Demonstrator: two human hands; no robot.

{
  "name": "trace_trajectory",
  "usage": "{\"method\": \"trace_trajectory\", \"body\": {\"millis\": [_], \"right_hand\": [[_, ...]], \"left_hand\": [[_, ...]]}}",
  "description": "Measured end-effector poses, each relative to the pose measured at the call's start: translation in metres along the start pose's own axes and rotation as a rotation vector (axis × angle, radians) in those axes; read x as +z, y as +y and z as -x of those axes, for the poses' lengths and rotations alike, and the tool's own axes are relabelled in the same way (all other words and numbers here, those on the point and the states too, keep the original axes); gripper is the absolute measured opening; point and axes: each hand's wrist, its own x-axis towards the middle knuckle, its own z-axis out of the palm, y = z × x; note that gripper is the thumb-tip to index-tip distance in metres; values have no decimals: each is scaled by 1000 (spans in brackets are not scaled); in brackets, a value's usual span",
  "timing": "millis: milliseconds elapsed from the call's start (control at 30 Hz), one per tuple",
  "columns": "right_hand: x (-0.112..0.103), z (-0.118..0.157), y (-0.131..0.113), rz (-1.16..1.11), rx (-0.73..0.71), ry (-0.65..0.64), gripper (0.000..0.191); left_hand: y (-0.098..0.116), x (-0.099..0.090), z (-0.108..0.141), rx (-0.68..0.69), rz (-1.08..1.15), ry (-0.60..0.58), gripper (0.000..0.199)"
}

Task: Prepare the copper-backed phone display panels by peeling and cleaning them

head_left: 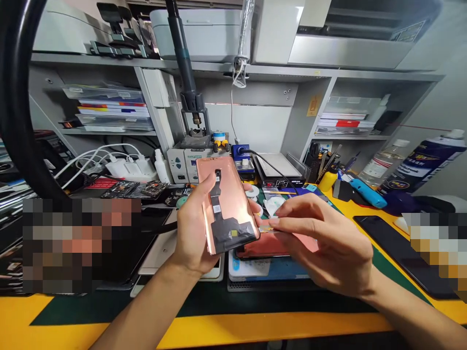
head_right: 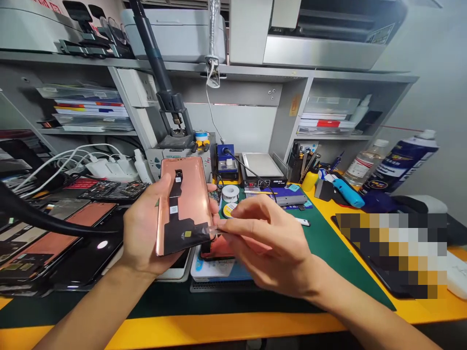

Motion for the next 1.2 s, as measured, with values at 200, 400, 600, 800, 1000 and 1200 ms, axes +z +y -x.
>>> {"method": "trace_trajectory", "body": {"millis": [200, 400, 600, 800, 1000, 1200], "right_hand": [[4, 15, -5, 286, -209, -32, 33], [0, 19, -4, 339, -269, -112, 30], [-5, 12, -6, 327, -269, -165, 32], [-3, 12, -5, 325, -271, -172, 29], [-1, 13, -3, 319, -290, -164, 29], [-2, 14, -4, 322, -280, -177, 29]], "left_hand": [[4, 2, 4, 45, 12, -49, 56], [5, 1, 6, 55, 20, -56, 58], [6, 2, 7, 67, -17, -102, 54], [4, 1, 7, 82, -2, -123, 54], [4, 2, 7, 90, 5, -116, 54], [5, 4, 9, 93, -15, -117, 51]]}}
